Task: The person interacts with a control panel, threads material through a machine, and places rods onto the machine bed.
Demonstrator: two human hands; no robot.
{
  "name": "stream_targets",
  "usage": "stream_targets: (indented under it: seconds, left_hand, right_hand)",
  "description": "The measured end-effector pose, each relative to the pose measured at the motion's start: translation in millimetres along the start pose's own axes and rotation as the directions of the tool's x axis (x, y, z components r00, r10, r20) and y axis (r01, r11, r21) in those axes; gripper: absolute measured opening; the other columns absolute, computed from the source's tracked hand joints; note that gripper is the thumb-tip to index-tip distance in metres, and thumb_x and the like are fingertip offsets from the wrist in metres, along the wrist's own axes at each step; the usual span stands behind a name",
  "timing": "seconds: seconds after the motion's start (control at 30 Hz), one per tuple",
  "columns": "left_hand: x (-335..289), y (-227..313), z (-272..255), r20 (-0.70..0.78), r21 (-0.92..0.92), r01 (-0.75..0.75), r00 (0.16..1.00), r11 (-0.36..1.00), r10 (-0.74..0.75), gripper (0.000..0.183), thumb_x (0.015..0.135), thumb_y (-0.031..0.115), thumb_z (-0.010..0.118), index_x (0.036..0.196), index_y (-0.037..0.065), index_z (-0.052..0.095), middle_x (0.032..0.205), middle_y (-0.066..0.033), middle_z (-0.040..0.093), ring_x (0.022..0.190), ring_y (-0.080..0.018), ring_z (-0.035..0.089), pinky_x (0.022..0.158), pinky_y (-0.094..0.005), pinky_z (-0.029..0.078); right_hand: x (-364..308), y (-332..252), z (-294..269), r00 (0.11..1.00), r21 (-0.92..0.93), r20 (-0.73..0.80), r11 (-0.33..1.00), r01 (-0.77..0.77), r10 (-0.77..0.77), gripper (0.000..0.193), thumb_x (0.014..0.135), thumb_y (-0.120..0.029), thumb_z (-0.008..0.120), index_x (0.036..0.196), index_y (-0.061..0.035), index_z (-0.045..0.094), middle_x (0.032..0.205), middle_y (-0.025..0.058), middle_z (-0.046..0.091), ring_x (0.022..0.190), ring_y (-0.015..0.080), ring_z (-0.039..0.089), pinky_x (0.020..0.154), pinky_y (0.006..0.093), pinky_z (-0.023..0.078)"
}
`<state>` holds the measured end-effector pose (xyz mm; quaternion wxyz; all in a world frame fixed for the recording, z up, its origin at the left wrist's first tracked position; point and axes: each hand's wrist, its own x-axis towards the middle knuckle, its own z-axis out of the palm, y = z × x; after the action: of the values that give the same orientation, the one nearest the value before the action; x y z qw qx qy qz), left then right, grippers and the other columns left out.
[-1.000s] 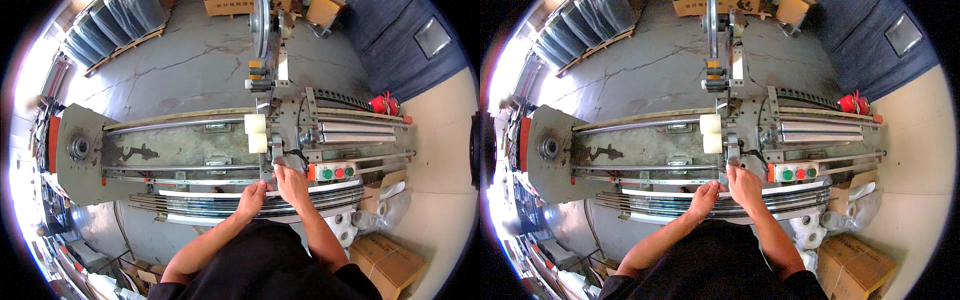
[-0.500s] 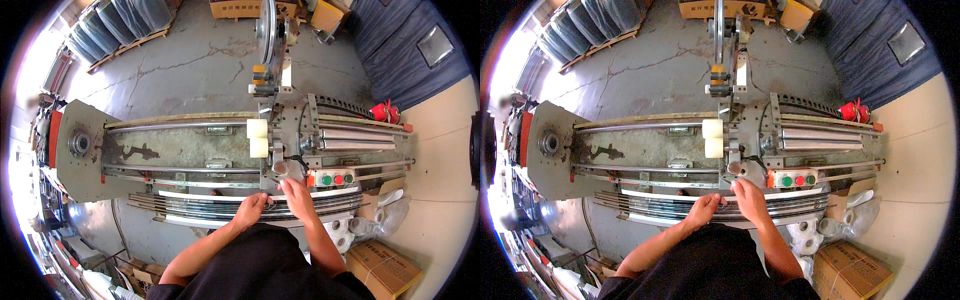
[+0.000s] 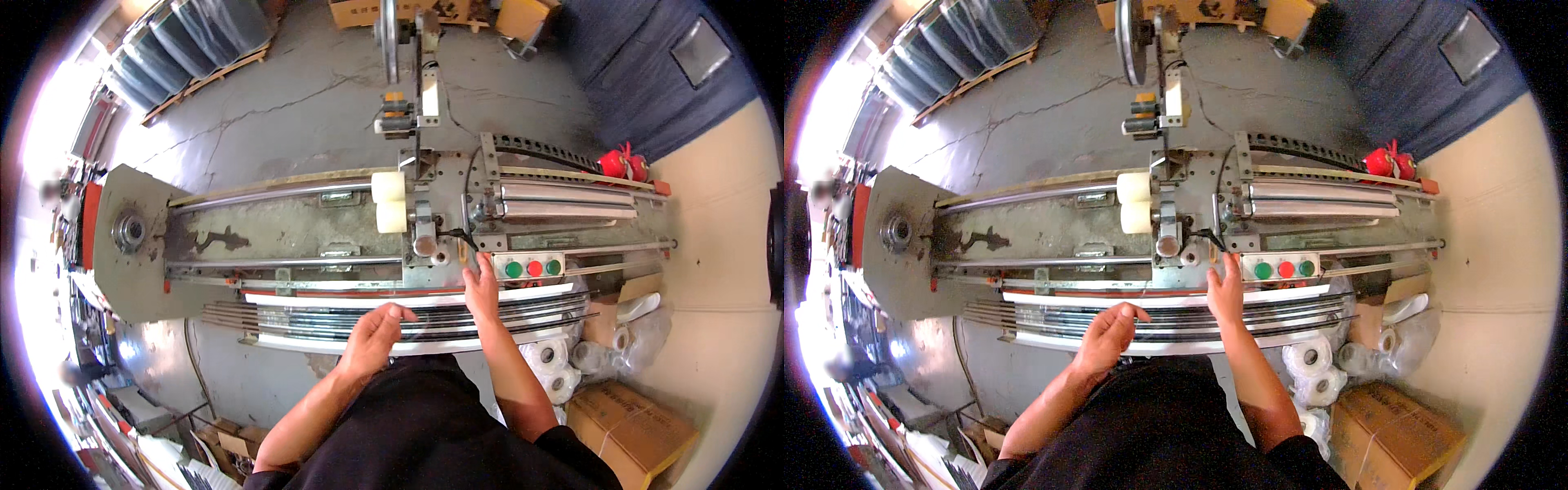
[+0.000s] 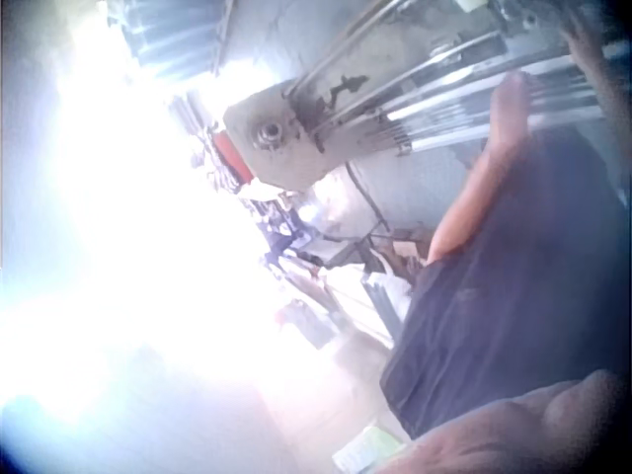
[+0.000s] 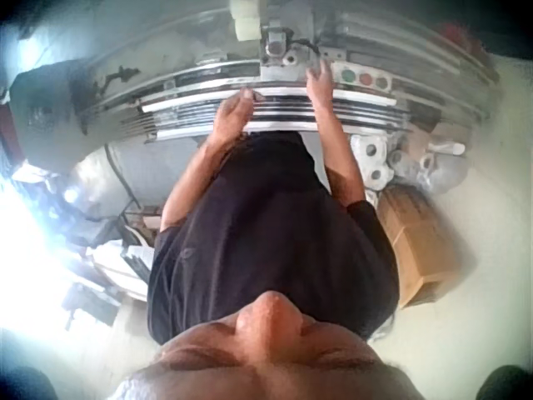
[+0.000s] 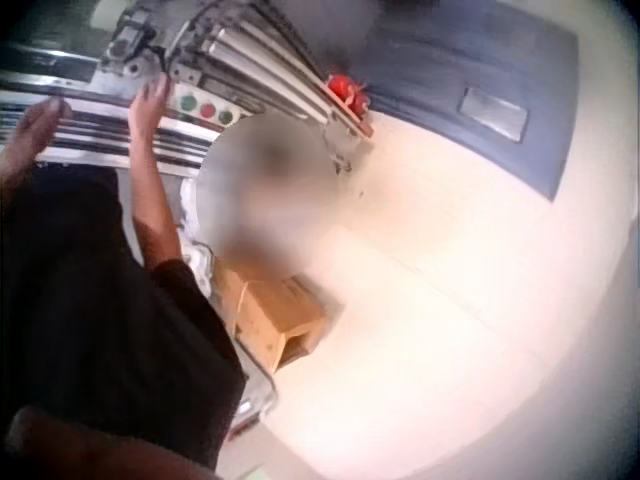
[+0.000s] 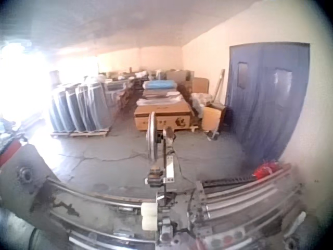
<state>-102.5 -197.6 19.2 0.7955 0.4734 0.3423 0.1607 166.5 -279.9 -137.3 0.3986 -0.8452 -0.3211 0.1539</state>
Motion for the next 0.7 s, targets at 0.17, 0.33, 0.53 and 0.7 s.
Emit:
stream_targets:
  seconds: [0.17,0.33,0.53,0.7]
  left_hand:
    - [-20,53,22,-0.079,-0.409,-0.032,0.997,0.912,-0.001,0.035,0.117,0.034,0.044,0.115,0.005,0.065,0.068,0.0081,0.034,0.057,-0.0063,0.029,0.053,-0.0256,0.026]
    - [-35,93,2,-0.239,-0.402,-0.296,0.947,0.866,0.213,0.030,0.115,0.032,0.049,0.116,0.007,0.064,0.069,0.0078,0.031,0.058,-0.0063,0.029,0.052,-0.0246,0.026]
    - [-79,111,-80,-0.638,0.042,-0.639,0.574,0.768,0.512,0.030,0.116,0.029,0.050,0.117,0.004,0.067,0.071,0.0081,0.036,0.061,-0.0032,0.031,0.053,-0.0229,0.027]
    - [-67,19,-68,-0.594,0.005,-0.431,0.725,0.903,0.349,0.035,0.115,0.037,0.049,0.115,0.007,0.067,0.072,0.0070,0.042,0.062,-0.0054,0.036,0.054,-0.0250,0.030]
  right_hand:
    - [-68,-151,-34,0.666,0.774,0.476,0.633,-0.008,-0.574,0.101,0.102,-0.071,0.053,0.169,-0.0035,0.021,0.172,0.0176,0.032,0.161,0.0268,0.025,0.129,0.0456,0.022]
    - [-120,-167,-15,0.275,0.581,0.811,0.770,-0.263,-0.517,0.047,0.108,-0.037,0.064,0.145,-0.0080,0.056,0.110,0.0030,0.066,0.096,0.0135,0.063,0.086,0.0327,0.053]
    - [-177,-89,-66,0.763,0.671,0.630,0.598,-0.439,-0.146,0.023,0.113,-0.021,0.055,0.112,-0.0017,0.067,0.078,-0.0030,0.053,0.068,0.0060,0.050,0.069,0.0256,0.051]
    - [-205,-116,-95,0.989,0.700,0.117,0.698,-0.150,0.095,0.024,0.113,-0.021,0.054,0.109,-0.0015,0.068,0.077,-0.0036,0.053,0.070,0.0058,0.048,0.074,0.0265,0.048]
